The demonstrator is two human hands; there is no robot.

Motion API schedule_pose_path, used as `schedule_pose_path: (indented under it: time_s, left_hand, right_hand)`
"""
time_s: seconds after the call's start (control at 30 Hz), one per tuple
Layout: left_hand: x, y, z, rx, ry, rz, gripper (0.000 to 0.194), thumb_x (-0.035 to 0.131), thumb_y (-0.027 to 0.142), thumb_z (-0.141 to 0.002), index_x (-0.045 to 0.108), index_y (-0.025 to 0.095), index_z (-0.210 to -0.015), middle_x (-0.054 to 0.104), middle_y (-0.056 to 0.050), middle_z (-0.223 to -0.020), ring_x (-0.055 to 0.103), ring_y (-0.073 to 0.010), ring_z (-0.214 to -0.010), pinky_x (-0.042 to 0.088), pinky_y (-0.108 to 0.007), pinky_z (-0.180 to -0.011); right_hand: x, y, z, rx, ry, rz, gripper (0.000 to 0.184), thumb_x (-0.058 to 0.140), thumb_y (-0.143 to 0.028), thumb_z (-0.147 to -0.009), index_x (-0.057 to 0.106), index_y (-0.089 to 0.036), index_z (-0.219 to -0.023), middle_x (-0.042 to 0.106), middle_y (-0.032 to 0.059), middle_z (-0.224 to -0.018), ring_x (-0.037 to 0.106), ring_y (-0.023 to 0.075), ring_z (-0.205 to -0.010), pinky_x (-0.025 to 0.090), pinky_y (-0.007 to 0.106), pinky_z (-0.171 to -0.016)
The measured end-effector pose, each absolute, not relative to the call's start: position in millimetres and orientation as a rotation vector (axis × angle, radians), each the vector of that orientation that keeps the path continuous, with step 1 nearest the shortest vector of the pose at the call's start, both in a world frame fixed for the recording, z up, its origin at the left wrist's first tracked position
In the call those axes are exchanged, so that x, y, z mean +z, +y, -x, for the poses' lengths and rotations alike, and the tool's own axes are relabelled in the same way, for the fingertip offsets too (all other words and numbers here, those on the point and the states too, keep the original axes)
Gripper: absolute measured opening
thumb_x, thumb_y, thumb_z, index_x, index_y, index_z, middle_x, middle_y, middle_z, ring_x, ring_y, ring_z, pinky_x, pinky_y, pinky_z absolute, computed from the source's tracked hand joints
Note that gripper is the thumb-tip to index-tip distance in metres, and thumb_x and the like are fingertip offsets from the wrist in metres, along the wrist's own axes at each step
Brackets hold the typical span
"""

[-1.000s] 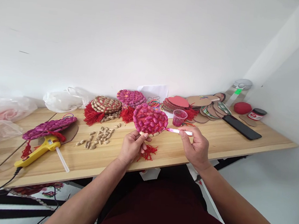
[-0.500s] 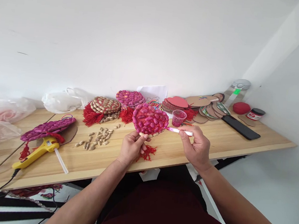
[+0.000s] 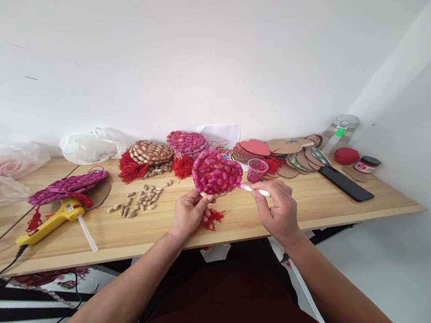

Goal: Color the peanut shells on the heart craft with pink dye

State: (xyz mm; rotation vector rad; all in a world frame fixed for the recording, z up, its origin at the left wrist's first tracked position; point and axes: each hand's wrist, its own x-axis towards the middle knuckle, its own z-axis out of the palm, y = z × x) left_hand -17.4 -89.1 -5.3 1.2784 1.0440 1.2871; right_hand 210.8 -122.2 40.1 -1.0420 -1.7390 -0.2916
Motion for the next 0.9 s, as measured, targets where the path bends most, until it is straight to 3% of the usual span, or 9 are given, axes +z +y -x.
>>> schedule_pose_path:
  time_s: [0.53, 0.9]
  left_hand:
    - [-5.0, -90.4, 17.3, 1.283, 1.082, -1.333, 0.036, 0.075, 0.049, -0.081, 0.071, 0.015, -0.091, 0.073, -0.004, -0.075, 0.057, -0.0088, -0.044, 0.046, -0.019, -0.038]
    - [-2.4, -90.6, 17.0, 1.296, 1.088, -1.306, 0.036, 0.077, 0.051, -0.077, 0.071, 0.016, -0.087, 0.075, -0.004, -0.077, 0.056, -0.0082, -0.041, 0.044, -0.019, -0.036]
  right_hand:
    - [39.1, -121.5, -211.1, -0.427, -1.848, 1.033, 0.011, 0.061, -0.018, -0.097, 0.067, -0.024, -0.104, 0.070, 0.0013, -0.083, 0.063, 0.0212, -0.087, 0.039, 0.041, -0.087]
    - [32.4, -126.3, -202.0, -0.474, -1.972, 0.990, 0.010, 0.062, -0.020, -0.097, 0.066, -0.026, -0.104, 0.076, 0.0000, -0.090, 0.062, 0.0218, -0.094, 0.037, 0.042, -0.091]
